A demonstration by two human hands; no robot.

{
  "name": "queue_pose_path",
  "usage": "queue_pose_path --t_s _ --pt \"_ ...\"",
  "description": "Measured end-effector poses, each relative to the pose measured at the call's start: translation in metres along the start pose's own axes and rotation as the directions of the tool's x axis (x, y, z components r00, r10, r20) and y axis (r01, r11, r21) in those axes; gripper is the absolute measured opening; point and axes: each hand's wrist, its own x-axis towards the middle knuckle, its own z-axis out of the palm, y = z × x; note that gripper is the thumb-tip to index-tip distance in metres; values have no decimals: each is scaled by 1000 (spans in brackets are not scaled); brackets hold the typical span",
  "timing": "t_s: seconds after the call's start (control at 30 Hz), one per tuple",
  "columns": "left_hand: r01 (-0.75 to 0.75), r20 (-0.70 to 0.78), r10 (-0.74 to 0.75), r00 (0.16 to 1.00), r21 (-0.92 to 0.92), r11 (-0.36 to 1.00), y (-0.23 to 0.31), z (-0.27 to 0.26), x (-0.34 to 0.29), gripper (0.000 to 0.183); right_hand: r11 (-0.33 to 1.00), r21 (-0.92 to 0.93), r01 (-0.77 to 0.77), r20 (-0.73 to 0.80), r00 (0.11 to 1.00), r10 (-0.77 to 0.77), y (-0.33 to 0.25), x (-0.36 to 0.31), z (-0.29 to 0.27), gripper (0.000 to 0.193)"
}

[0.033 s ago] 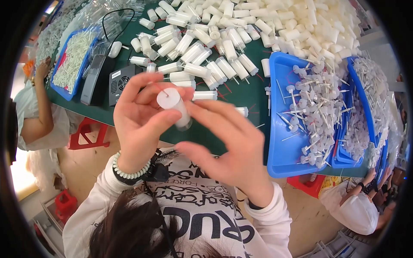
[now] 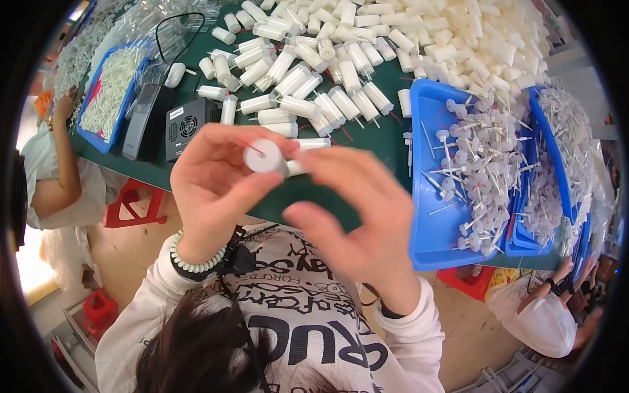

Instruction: The recorder is assembling small plastic components, possibly for a motor or electronic device, on a factory production line.

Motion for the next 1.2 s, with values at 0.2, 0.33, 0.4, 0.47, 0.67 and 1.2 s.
queue_pose_path --t_s 0.2,0.33,0.4,0.47,0.67,1.2 --pt "-370 410 137 902 566 737 7 -3 1 36 886 394 -246 1 964 267 -6 7 -10 28" --pt "-370 395 167 903 521 769 4 -7 -4 36 827 503 -252 17 959 282 -8 4 -16 23" --pt "-409 414 191 890 542 734 8 -3 -4 35 868 458 -192 18 978 207 -6 4 -17 22" --pt "-494 464 239 853 570 656 10 -1 -3 33 903 411 -126 24 992 127 -4 3 -21 21" --pt "-637 576 308 757 546 544 12 -3 -1 33 867 452 -209 45 976 212 -5 -5 -18 22" --pt "-592 527 298 796 575 565 18 1 -12 35 842 453 -292 48 951 304 -19 -3 -18 24"
